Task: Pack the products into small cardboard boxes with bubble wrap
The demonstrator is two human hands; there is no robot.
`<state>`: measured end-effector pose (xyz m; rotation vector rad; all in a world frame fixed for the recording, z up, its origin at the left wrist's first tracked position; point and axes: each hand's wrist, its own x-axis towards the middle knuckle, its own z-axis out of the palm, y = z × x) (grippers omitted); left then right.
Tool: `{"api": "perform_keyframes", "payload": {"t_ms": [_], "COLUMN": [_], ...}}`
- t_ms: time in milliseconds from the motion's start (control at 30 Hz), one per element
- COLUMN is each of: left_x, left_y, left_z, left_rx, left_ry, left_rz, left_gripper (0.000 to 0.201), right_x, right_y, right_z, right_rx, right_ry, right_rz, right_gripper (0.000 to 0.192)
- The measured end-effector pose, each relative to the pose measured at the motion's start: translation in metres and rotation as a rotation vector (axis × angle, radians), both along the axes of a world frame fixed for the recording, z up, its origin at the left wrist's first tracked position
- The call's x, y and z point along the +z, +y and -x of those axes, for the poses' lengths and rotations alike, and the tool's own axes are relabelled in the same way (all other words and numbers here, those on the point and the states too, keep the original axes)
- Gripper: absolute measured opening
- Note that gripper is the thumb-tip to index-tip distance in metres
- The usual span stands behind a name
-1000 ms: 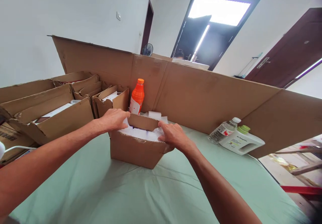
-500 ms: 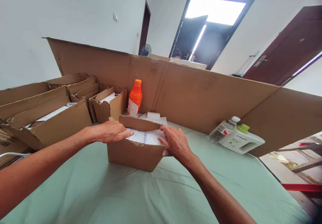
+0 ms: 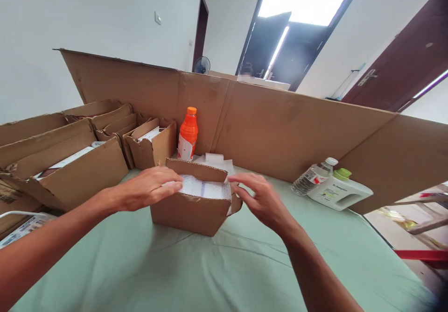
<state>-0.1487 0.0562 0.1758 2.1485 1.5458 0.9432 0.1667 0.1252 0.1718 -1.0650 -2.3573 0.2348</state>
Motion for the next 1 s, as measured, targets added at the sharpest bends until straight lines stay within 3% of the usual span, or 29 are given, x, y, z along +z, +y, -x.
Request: {"api": "perform_keyframes", "payload": {"t_ms": [67,133,233,300,367,433,533,633,733,800,900,1000], "left_x": [-0.012,-0.031,-0.066,-0.086,-0.101,-0.111,-0.12,-0.123,-0.132,-0.146,-0.172,-0.186], "left_y": [-0.027,-0.053,-0.069,-0.061,-0.045,-0.03,-0.027,-0.054,-0.097,-0.123,-0.147,-0.152], "left_z": [0.019,0.037,0.053,0.05,0.036,0.013,-0.023,-0.049,-0.06,-0.058,-0.044,-0.019], "left_rx": [0.133,0.346,0.602,0.585,0.432,0.316,0.368,0.372,0.349,0.389,0.534,0.711], "left_ry": [-0.062,-0.133,-0.289,-0.465,-0.589,-0.624,-0.643,-0.633,-0.587,-0.578,-0.62,-0.698], "left_rz": [-0.094,-0.151,-0.109,-0.031,0.088,0.19,0.19,0.163,0.162,0.154,0.116,0.09], "left_gripper": [0.04,0.037,0.042,0.058,0.07,0.07,0.063,0.054,0.057,0.061,0.063,0.069], "right_x": [-0.017,-0.045,-0.093,-0.117,-0.129,-0.131,-0.13,-0.134,-0.138,-0.136,-0.131,-0.129], "right_y": [-0.021,-0.039,-0.054,-0.055,-0.051,-0.046,-0.044,-0.05,-0.052,-0.046,-0.025,0.006], "right_z": [-0.031,-0.055,-0.058,-0.037,-0.009,0.014,0.019,-0.01,-0.037,-0.033,0.016,0.097], "right_rx": [-0.153,-0.247,-0.259,-0.24,-0.207,-0.188,-0.247,-0.296,-0.207,-0.123,0.029,0.233], "right_ry": [0.136,0.197,0.23,0.248,0.266,0.284,0.31,0.262,0.178,0.172,0.241,0.272], "right_rz": [-0.022,0.046,0.194,0.278,0.348,0.38,0.345,0.31,0.358,0.405,0.424,0.444], "right_gripper": [0.028,0.029,0.04,0.055,0.059,0.056,0.045,0.036,0.039,0.04,0.034,0.038]}}
